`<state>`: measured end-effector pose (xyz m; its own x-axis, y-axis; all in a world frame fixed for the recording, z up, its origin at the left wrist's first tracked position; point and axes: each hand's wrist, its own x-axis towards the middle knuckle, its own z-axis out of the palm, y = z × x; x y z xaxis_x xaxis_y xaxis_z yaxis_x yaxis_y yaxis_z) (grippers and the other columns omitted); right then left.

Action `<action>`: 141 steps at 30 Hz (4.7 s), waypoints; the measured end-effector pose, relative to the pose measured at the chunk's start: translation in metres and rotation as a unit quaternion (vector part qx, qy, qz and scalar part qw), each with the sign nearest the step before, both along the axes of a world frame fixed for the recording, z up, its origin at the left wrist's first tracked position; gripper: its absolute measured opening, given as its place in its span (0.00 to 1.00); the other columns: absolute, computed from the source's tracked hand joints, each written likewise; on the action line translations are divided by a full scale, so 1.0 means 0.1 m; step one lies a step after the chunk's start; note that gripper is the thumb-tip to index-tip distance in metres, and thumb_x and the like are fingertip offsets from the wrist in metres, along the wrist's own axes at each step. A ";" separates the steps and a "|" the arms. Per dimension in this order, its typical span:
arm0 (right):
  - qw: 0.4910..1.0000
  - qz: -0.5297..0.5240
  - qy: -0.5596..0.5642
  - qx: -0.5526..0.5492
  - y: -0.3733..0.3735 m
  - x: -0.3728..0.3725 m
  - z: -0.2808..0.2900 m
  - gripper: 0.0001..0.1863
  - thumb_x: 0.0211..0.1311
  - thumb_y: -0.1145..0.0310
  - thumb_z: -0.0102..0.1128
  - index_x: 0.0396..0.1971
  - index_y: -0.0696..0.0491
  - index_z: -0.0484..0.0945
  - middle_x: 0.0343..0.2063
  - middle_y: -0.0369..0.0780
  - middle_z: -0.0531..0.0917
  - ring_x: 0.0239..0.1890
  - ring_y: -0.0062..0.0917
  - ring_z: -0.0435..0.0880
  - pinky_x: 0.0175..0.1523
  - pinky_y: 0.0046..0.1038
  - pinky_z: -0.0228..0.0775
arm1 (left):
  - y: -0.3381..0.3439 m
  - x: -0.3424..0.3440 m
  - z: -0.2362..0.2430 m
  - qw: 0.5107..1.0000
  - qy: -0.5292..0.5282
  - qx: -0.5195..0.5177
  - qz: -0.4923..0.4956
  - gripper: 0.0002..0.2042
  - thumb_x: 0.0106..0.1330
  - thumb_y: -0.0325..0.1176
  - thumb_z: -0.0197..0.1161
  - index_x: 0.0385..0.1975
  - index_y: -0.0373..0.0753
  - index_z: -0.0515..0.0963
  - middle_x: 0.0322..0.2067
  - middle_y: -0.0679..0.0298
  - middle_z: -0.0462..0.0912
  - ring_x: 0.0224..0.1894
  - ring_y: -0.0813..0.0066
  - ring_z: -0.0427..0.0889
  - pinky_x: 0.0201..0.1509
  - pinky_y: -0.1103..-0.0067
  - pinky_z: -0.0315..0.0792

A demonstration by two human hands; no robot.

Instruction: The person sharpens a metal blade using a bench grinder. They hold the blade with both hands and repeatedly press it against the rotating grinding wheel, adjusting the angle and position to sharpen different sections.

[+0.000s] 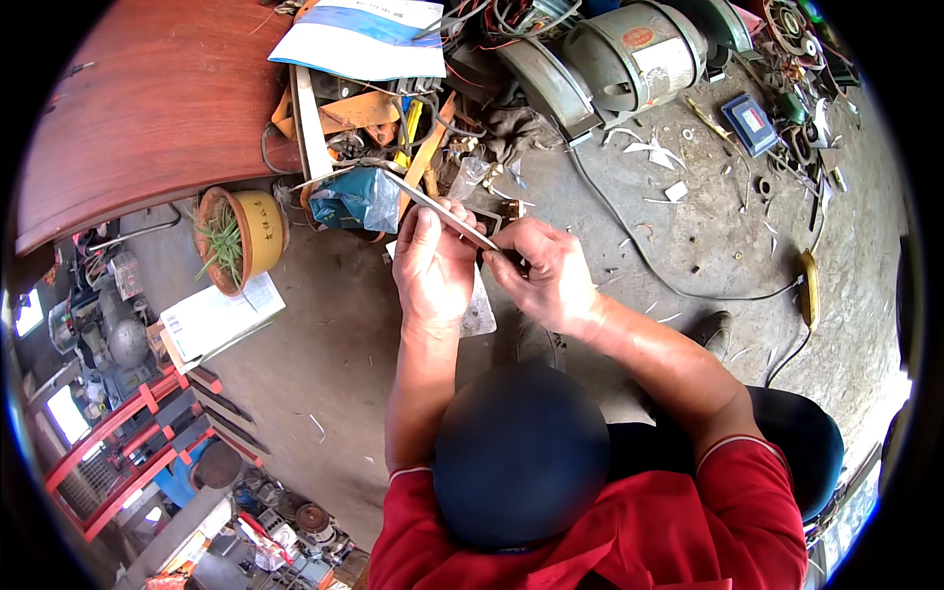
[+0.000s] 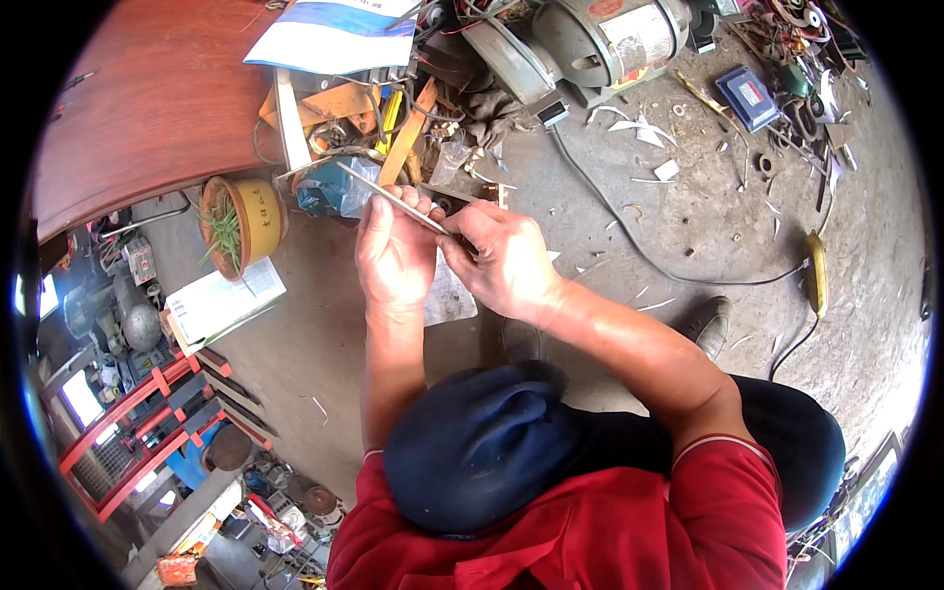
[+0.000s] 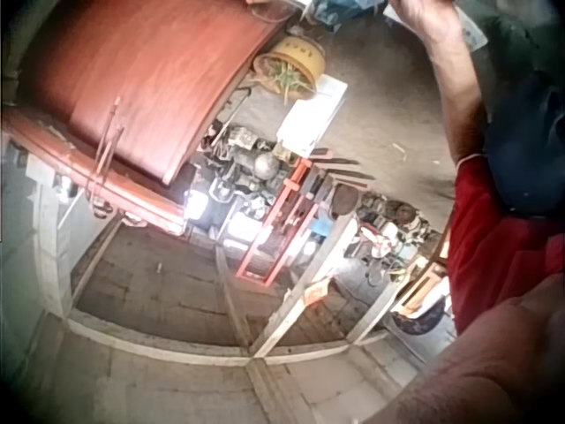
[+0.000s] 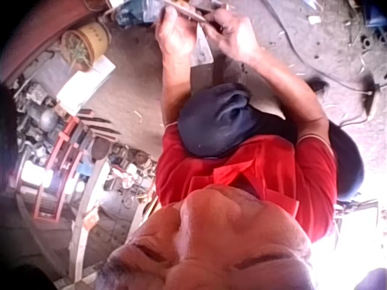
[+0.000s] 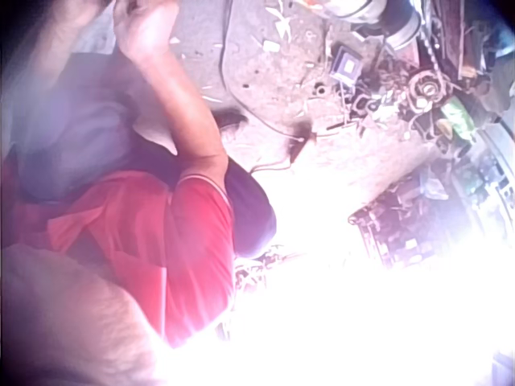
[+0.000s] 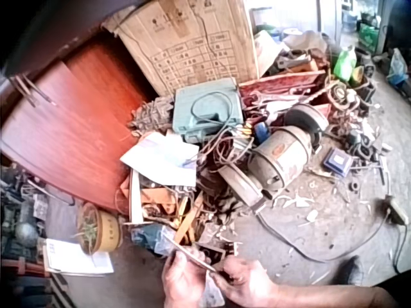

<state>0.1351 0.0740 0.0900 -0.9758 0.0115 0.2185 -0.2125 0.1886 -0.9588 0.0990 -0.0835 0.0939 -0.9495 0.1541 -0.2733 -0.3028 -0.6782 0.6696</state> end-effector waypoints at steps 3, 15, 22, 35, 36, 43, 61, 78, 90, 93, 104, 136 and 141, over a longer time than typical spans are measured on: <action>0.998 -0.030 0.025 0.041 0.00 0.01 0.00 0.07 0.53 0.76 0.69 0.32 0.54 0.81 0.24 0.42 0.80 0.28 0.41 0.83 0.32 0.38 0.77 | 0.07 0.01 -0.01 0.999 -0.012 0.037 0.001 0.10 0.73 0.37 0.60 0.44 0.36 0.79 0.39 0.61 0.80 0.43 0.67 0.77 0.51 0.67 0.75; 0.994 -0.006 -0.112 0.002 0.03 0.04 -0.08 0.06 0.60 0.75 0.68 0.32 0.57 0.78 0.27 0.40 0.82 0.28 0.25 0.83 0.33 0.28 0.76 | 0.12 0.12 -0.10 0.993 0.017 -0.113 -0.011 0.06 0.72 0.30 0.62 0.41 0.35 0.79 0.36 0.63 0.81 0.38 0.74 0.78 0.45 0.75 0.73; 0.912 0.010 -0.295 -0.285 -0.03 -0.08 -0.07 0.06 0.67 0.73 0.63 0.32 0.58 0.77 0.25 0.36 0.82 0.30 0.16 0.81 0.33 0.24 0.75 | 0.16 0.11 -0.07 0.969 -0.024 -0.247 -0.005 0.10 0.74 0.35 0.60 0.40 0.34 0.82 0.27 0.70 0.78 0.22 0.86 0.69 0.24 0.84 0.64; 0.900 -0.175 -0.247 -0.314 0.50 0.09 -0.34 0.07 0.63 0.73 0.61 0.29 0.58 0.73 0.23 0.38 0.80 0.29 0.21 0.79 0.35 0.29 0.74 | 0.58 0.05 -0.23 0.873 0.032 -0.381 -0.302 0.09 0.75 0.35 0.56 0.33 0.38 0.73 0.20 0.70 0.71 0.19 0.83 0.67 0.23 0.83 0.60; 0.894 -0.179 -0.269 -0.311 0.62 0.12 -0.13 0.07 0.63 0.73 0.61 0.29 0.59 0.73 0.24 0.38 0.80 0.29 0.21 0.79 0.35 0.29 0.74 | 0.59 -0.05 -0.23 0.863 0.030 -0.380 -0.331 0.09 0.75 0.35 0.56 0.33 0.38 0.72 0.20 0.70 0.72 0.19 0.84 0.68 0.22 0.84 0.61; 0.876 -0.323 -0.167 -0.317 1.03 0.03 -0.19 0.08 0.63 0.71 0.62 0.30 0.59 0.75 0.24 0.38 0.80 0.29 0.20 0.77 0.37 0.30 0.74 | 1.29 -0.54 0.08 0.762 0.114 -0.398 -0.497 0.10 0.73 0.38 0.60 0.32 0.39 0.74 0.23 0.69 0.76 0.23 0.81 0.75 0.28 0.81 0.72; 0.871 -0.324 -0.087 -0.360 1.52 -0.36 0.34 0.07 0.65 0.71 0.62 0.31 0.60 0.78 0.26 0.36 0.82 0.32 0.18 0.80 0.38 0.26 0.75 | 1.87 -1.01 0.79 0.737 0.240 -0.437 -0.456 0.10 0.74 0.35 0.58 0.33 0.35 0.76 0.24 0.71 0.74 0.27 0.85 0.69 0.31 0.81 0.65; 0.757 -0.216 -0.403 -0.467 0.56 -0.26 -0.88 0.11 0.70 0.63 0.57 0.42 0.54 0.80 0.36 0.36 0.83 0.38 0.22 0.81 0.41 0.30 0.72 | 0.89 -0.55 -0.57 0.745 0.076 -0.549 -0.371 0.11 0.71 0.36 0.62 0.31 0.34 0.78 0.22 0.67 0.77 0.22 0.79 0.75 0.23 0.78 0.71; 0.739 -0.215 -0.359 -0.529 0.38 -0.71 -0.90 0.15 0.73 0.57 0.53 0.39 0.53 0.80 0.32 0.35 0.82 0.31 0.20 0.77 0.37 0.28 0.70 | 0.81 -0.81 -0.68 0.651 0.264 -0.671 -0.239 0.13 0.70 0.41 0.62 0.34 0.36 0.79 0.23 0.50 0.81 0.28 0.50 0.81 0.35 0.62 0.72; 0.739 -0.222 -0.367 -0.519 0.35 -0.77 -0.87 0.14 0.74 0.57 0.53 0.37 0.52 0.80 0.29 0.33 0.81 0.27 0.20 0.76 0.34 0.27 0.69 | 0.79 -0.83 -0.70 0.656 0.250 -0.678 -0.220 0.13 0.69 0.41 0.62 0.33 0.35 0.79 0.23 0.51 0.80 0.27 0.51 0.80 0.34 0.63 0.72; 0.753 -0.203 -0.348 -0.520 0.16 -0.72 -0.94 0.14 0.73 0.61 0.55 0.38 0.56 0.82 0.30 0.36 0.83 0.27 0.21 0.79 0.31 0.27 0.72 | 0.60 -0.73 -0.71 0.658 0.242 -0.685 -0.198 0.13 0.70 0.41 0.61 0.34 0.35 0.79 0.25 0.50 0.80 0.28 0.52 0.79 0.36 0.64 0.71; 0.849 -0.187 -0.349 -0.350 0.23 -0.48 -0.89 0.14 0.71 0.64 0.55 0.36 0.61 0.83 0.25 0.41 0.84 0.27 0.25 0.81 0.35 0.32 0.75 | 0.44 -0.19 -0.84 0.795 0.090 -0.573 -0.180 0.14 0.73 0.35 0.59 0.30 0.30 0.78 0.24 0.63 0.82 0.23 0.79 0.78 0.28 0.77 0.75; 0.864 -0.193 -0.353 -0.303 0.27 -0.44 -0.93 0.15 0.71 0.63 0.56 0.39 0.61 0.83 0.26 0.41 0.84 0.28 0.25 0.81 0.36 0.32 0.74 | 0.57 -0.10 -0.77 0.852 -0.003 -0.487 -0.195 0.12 0.74 0.36 0.57 0.34 0.33 0.78 0.25 0.64 0.82 0.24 0.79 0.79 0.28 0.78 0.72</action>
